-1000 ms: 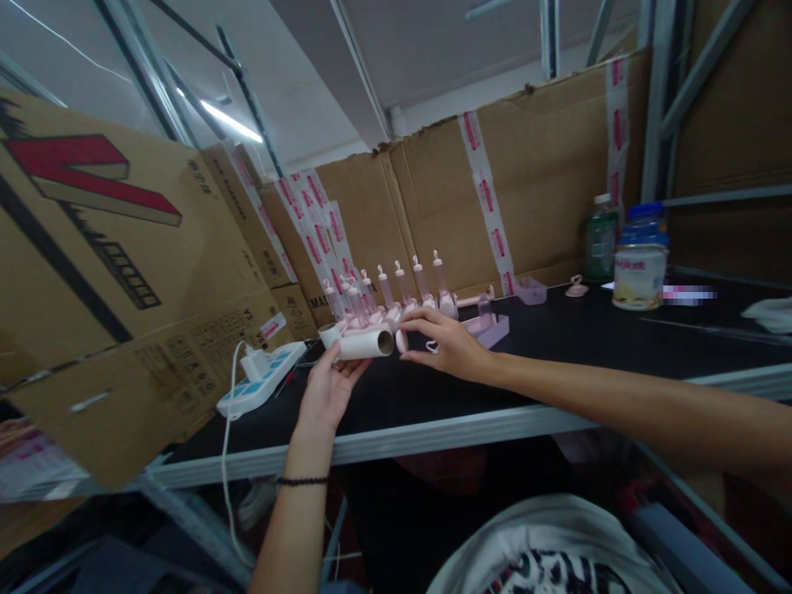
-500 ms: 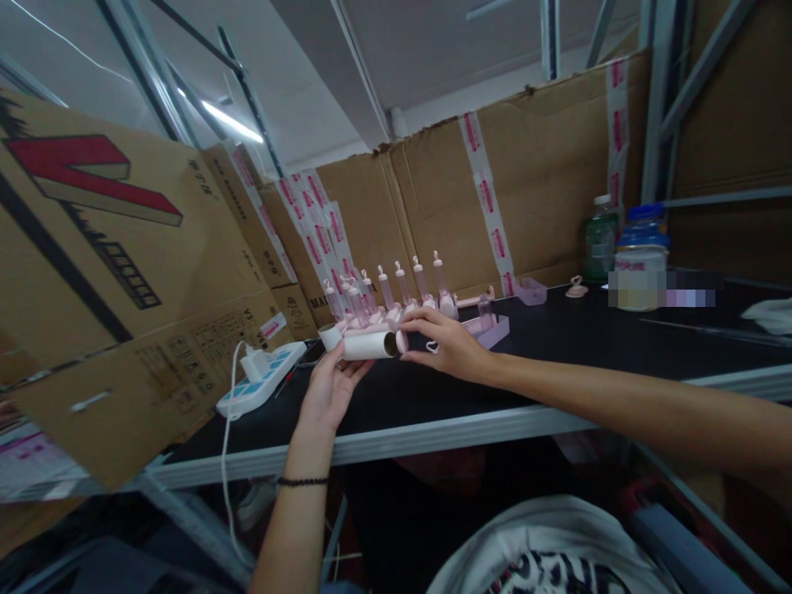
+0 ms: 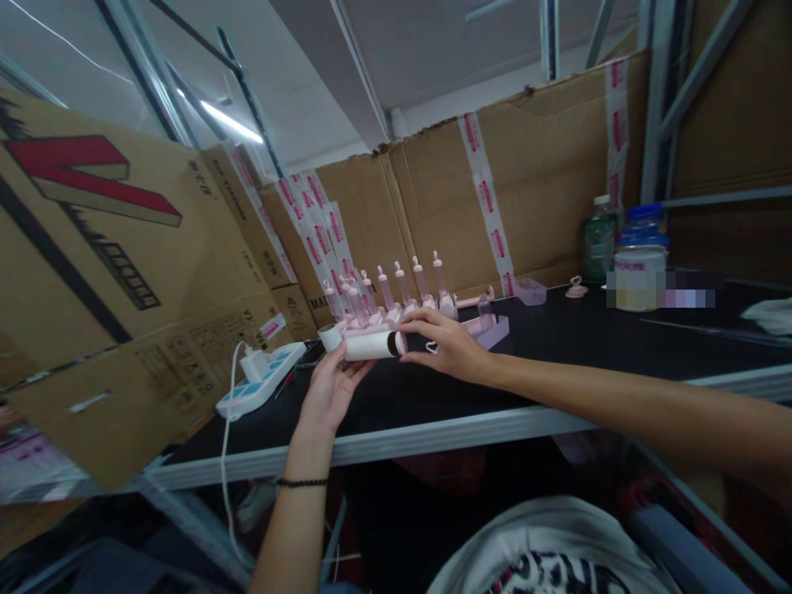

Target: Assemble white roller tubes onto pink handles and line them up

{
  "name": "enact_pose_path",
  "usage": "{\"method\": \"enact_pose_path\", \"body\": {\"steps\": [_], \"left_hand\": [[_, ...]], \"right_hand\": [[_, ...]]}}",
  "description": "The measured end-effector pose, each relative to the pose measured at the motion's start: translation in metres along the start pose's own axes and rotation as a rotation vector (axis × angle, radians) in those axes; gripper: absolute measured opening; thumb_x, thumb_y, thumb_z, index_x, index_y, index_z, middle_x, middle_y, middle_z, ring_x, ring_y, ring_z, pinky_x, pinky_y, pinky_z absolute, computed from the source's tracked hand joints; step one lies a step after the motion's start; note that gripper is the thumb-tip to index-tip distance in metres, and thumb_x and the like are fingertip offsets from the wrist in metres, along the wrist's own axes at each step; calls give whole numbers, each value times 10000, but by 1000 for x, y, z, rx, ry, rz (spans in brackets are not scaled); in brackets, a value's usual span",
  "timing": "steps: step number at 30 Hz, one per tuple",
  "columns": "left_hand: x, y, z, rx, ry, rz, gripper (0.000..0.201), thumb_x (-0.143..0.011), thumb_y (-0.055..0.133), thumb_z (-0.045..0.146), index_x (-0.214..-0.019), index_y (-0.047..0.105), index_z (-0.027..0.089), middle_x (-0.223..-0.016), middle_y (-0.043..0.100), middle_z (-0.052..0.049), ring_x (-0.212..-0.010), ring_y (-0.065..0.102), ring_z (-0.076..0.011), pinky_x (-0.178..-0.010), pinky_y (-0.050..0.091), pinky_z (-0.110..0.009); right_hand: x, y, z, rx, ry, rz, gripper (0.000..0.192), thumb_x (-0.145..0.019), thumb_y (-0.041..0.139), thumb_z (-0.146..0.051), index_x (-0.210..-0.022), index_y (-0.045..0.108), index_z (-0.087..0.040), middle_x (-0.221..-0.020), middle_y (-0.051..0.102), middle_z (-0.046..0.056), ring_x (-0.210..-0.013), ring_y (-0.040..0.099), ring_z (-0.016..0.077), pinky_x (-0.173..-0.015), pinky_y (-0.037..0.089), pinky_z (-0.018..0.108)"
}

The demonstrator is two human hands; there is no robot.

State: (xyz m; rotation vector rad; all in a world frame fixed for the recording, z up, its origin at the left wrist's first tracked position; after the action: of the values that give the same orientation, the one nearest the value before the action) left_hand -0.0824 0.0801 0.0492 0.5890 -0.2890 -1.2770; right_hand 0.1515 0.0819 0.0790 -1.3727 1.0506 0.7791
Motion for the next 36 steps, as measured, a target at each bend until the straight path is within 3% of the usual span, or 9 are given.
{"method": "enact_pose_path", "body": {"steps": [13, 22, 36], "left_hand": [[0, 3, 1, -59, 39, -60, 245, -928, 616, 115, -1156, 704, 105, -1087, 750, -168, -945, 743, -247, -871, 649, -433], [-2, 1, 1, -72, 69, -89, 189, -912, 635, 110, -1084, 711, 119, -994, 758, -119, -903, 742, -231, -899, 641, -450], [-4, 1, 1, -102, 69, -136, 204, -884, 685, 137, -1087, 706, 124, -1050, 759, -114, -946, 735, -227, -885, 647, -421]], "right_hand": [[1, 0, 0, 9, -9, 4, 426, -888, 772, -309, -1289, 643, -245, -1281, 629, 115, -1211, 631, 267, -1037, 535, 455], [1, 0, -1, 16, -16, -4, 423, -894, 766, -303, -1292, 638, -242, -1292, 628, 118, -1223, 626, 265, -1040, 533, 448], [1, 1, -1, 26, -26, -6, 427, -888, 771, -312, -1290, 649, -237, -1287, 632, 119, -1210, 634, 269, -1036, 537, 448]]}}
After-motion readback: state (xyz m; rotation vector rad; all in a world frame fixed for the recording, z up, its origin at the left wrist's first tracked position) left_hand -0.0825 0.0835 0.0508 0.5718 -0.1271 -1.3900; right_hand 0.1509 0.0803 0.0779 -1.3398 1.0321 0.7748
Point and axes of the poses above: each hand's wrist, its own x-axis away from the middle knuckle, its own y-axis out of the palm, z = x × y, the point moved 6 cm from there along -x, towards the middle knuckle
